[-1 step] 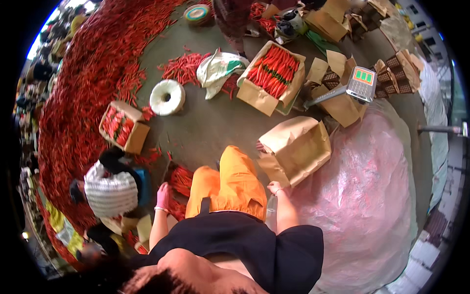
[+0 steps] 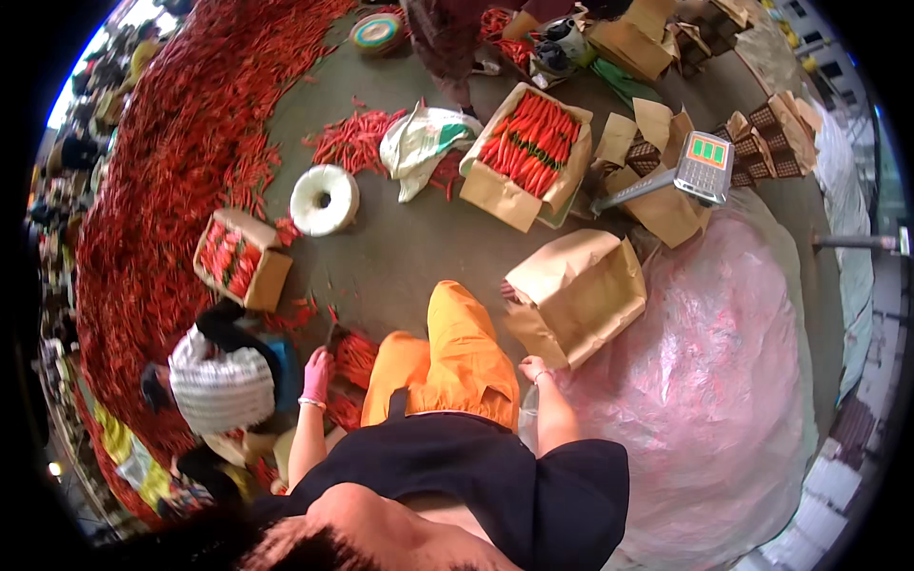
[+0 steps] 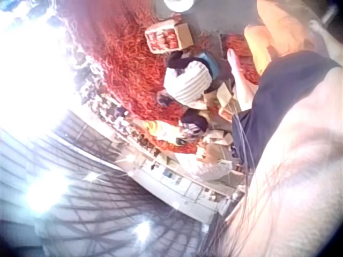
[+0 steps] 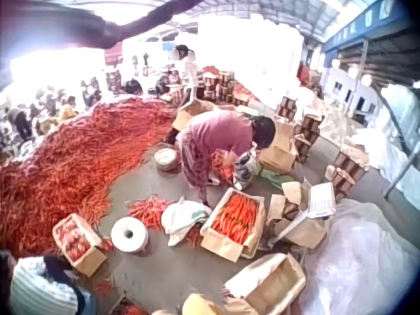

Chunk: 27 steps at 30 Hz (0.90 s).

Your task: The person sits on the floor and sorts red chili peppers by hand, arranging them into brown paper bags and a white sack. The person repeatedly picks up peppers, places them into bags, and folds the bags closed. Other workers are visible nearby performing similar tasks.

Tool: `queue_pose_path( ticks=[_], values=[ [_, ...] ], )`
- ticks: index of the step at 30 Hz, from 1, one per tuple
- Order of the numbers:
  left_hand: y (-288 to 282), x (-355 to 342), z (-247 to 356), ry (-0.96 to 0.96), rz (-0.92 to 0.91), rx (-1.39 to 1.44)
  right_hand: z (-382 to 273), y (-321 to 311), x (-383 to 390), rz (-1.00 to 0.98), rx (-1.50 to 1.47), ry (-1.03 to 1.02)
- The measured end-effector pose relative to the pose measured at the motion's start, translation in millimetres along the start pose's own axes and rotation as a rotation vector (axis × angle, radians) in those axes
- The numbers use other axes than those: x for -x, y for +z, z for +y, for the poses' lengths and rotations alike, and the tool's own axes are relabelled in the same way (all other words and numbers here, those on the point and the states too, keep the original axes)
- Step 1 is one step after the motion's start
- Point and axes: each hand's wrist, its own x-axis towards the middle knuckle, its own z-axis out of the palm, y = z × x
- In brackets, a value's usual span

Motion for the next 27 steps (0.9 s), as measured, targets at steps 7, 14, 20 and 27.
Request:
queue_pose_path(
  ticks=[7, 14, 20, 27],
  values=[
    [93.7, -243.9, 233.6, 0.183, -0.268, -0.153, -173.9, 8.2, -153.0, 0.136, -0.061, -0.076],
    [114.2, -356.3, 319.2, -0.01, -0.319, -0.553, -440.1, 55.9, -256.0, 0.031, -0.349, -0.166],
    [147.1, -533.5, 288.6, 0.266, -0.557, -0.923, -437.8, 127.0, -364.6, 0.19, -0.212, -0.072],
    [331.3, -723.5, 210.8, 0.806, -0.753, -1.275, -382.9, 179.6, -477.7, 0.315, -0.034, 0.07]
  ],
)
